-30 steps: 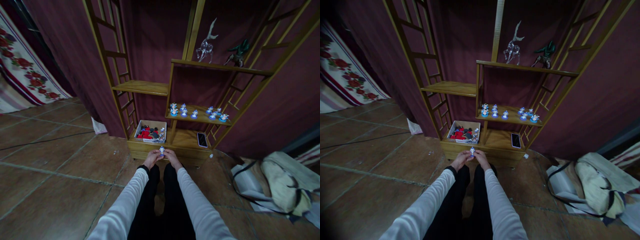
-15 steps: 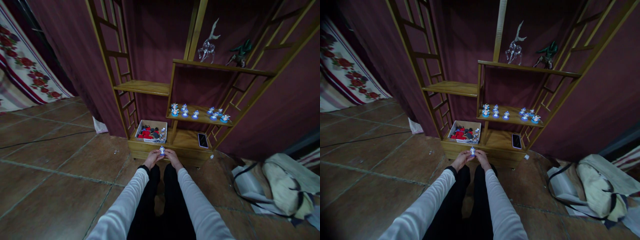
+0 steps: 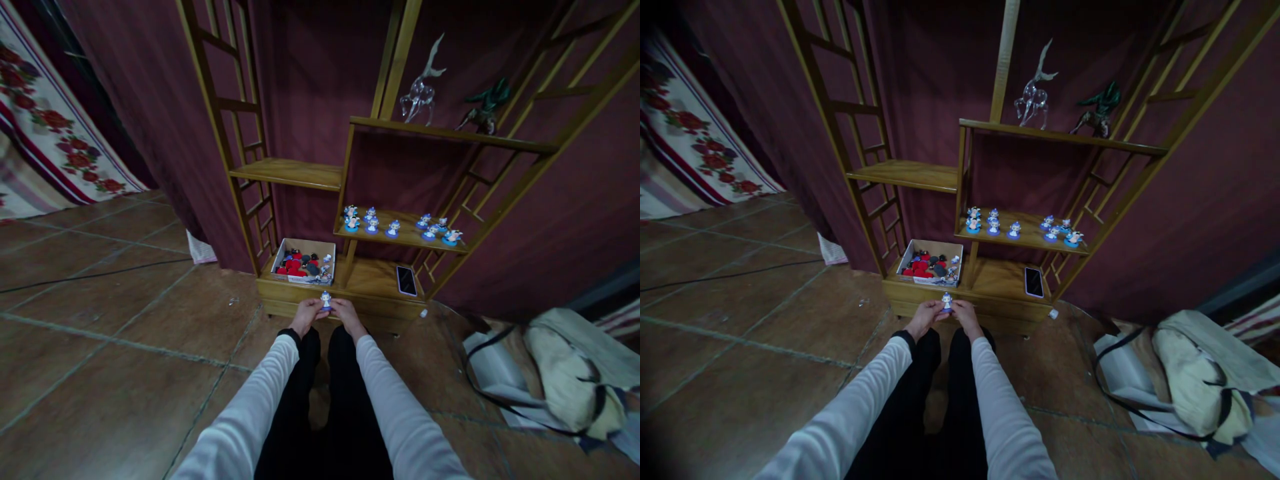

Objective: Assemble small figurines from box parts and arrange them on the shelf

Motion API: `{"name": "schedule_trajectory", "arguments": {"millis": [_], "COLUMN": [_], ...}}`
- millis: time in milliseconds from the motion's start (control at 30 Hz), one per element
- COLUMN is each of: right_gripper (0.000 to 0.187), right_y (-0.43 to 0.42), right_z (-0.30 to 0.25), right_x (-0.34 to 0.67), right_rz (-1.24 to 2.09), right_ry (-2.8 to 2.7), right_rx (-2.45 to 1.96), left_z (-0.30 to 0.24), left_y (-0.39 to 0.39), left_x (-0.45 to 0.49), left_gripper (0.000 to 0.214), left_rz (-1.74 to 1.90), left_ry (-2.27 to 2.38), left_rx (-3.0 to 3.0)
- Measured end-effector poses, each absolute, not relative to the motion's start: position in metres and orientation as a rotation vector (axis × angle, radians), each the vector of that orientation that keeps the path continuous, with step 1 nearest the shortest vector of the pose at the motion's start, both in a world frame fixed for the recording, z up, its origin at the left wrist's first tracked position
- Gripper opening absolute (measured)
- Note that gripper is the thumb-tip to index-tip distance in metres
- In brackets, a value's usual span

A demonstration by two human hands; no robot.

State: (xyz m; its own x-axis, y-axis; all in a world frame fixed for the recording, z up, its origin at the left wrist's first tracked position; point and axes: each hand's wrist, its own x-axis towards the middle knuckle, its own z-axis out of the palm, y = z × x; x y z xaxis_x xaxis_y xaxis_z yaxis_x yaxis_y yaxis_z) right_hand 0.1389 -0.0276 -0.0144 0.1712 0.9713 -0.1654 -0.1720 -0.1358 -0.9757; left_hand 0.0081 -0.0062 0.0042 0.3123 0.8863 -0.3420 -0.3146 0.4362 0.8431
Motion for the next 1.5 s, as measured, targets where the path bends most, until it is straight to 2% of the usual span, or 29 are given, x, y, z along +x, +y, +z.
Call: {"name": "schedule_trajectory", "arguments": {"millis": [567,1033,1500], "right_gripper": [0.041,0.025,0.028], "right_y": [-0.033,-0.034,-0.034], "right_z": [-0.010,-0.005,-0.010], "right_x": [0.139,0.141,0.145], "right_rz": [1.257,1.361,1.321], "right_ry": [-0.901,-0.916,-0.927], "right_rx": [-1.325,-1.364,-1.273], "left_z": [0.001,-0.004,0.005], "left_y": [-0.008,-0.006,-0.008], "left_x": [0.013,0.011,0.005], "left_gripper": [0.006,0.006,0.008], "left_rz": [0.872,0.755,0.772], "left_ry": [0.996,1.011,0.928], "left_rx": [0.848,1.001,0.908]}}
